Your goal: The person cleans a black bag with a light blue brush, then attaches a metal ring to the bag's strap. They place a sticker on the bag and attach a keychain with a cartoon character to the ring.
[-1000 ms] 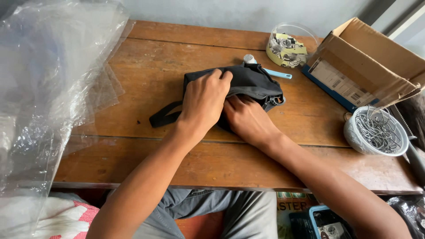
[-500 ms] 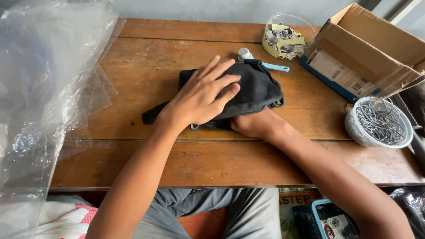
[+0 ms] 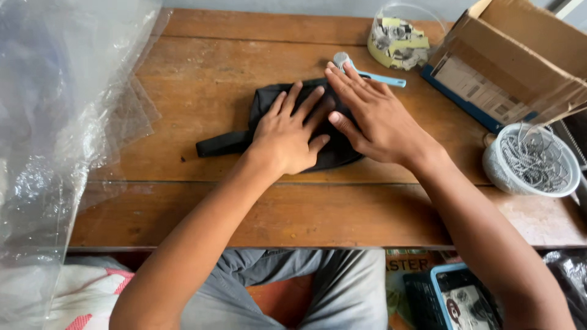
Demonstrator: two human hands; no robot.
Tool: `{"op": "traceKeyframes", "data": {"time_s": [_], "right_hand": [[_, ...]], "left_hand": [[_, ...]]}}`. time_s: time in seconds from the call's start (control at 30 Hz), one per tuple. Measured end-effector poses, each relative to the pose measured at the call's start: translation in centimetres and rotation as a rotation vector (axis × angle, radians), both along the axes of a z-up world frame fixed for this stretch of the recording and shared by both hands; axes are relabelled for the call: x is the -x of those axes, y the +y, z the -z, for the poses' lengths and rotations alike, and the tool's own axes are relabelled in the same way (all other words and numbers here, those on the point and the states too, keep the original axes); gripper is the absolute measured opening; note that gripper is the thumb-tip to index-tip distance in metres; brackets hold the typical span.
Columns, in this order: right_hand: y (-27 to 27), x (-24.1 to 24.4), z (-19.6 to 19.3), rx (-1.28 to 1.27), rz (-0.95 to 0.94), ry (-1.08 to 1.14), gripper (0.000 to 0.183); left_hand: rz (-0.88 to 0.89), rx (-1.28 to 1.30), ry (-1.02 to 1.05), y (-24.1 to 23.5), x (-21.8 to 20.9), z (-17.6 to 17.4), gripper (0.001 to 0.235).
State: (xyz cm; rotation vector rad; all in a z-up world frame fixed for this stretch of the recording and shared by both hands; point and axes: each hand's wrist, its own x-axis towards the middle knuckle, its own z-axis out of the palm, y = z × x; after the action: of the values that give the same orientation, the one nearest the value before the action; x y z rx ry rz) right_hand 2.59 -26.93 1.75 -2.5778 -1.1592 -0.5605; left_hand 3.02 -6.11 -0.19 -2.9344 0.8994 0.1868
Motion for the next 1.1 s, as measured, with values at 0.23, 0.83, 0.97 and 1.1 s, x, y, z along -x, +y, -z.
{"op": "traceKeyframes", "data": {"time_s": [0.23, 0.83, 0.97, 1.1], "right_hand": [[-0.8, -0.7, 2.1, 0.308, 0.064, 0.063, 0.069], [-1.8, 1.5, 0.2, 0.122, -0.143, 0.052, 0.071], [-1.9, 2.2, 0.3, 0.138, -0.130, 0.055, 0.063], [-1.7, 2.3, 0.1, 0.149, -0.192, 0.306, 0.101]], "left_hand": [[0.061, 0.200, -0.077, 1.0, -0.6, 1.3, 0.083], [0.308, 0.614, -0.525, 4.4, 2.9, 0.4, 0.045], [0.283, 0.355, -0.419, 6.3, 5.3, 0.0, 0.076], [0.257, 0.263, -0.290, 7.5, 6.2, 0.3, 0.085]]}}
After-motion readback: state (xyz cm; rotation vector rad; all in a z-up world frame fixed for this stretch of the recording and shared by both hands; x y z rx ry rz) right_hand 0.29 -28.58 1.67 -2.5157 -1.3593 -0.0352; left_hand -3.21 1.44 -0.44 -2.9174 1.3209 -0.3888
